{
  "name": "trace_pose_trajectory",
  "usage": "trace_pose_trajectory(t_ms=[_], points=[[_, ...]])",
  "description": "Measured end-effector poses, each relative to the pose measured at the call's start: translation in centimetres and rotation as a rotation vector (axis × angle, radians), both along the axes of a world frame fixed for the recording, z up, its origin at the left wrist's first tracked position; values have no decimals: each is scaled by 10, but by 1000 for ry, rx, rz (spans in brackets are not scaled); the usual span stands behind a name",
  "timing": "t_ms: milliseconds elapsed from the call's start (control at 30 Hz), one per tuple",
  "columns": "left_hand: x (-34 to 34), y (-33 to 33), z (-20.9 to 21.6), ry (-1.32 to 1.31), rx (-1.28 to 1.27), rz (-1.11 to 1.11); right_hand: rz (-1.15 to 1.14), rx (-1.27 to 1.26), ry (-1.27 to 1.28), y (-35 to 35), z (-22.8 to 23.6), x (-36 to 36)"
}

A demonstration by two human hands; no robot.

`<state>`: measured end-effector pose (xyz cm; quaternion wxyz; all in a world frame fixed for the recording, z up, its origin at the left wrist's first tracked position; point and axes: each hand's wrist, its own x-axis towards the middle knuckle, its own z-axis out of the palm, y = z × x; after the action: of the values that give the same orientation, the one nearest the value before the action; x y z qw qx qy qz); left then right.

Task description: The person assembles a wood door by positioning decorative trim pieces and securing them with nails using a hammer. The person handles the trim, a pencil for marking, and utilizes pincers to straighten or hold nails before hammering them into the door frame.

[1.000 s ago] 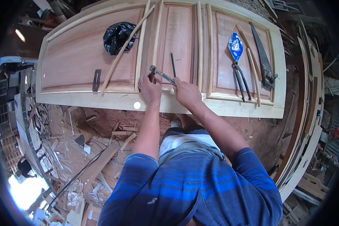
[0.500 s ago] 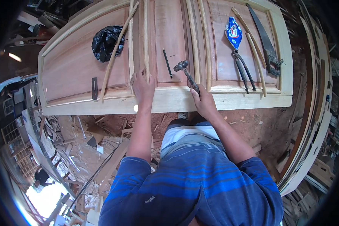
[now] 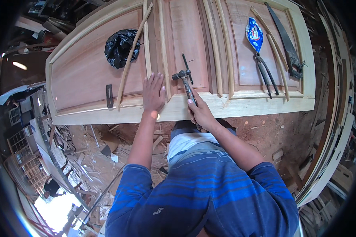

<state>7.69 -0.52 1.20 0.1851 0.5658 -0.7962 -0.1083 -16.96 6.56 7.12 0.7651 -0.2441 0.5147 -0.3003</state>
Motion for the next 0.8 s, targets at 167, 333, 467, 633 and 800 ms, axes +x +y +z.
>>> trace_pose_trajectory(t_ms=[167,333,467,633,800], points=[[6,-6,-10,-70,57,-50,-169,-33,40,6,-2,37],[10,-9,-17,-40,96,-59,-181,-83,148,14,-20,60],[11,-7,-17,-8,95,-71,-266,-45,189,13,-11,69],[16,-8,-14,-61,144,-109,-220,-84,164,14,-22,62],[14,-13,-14,-102,181,-135,-218,-104,200,13,-24,74]])
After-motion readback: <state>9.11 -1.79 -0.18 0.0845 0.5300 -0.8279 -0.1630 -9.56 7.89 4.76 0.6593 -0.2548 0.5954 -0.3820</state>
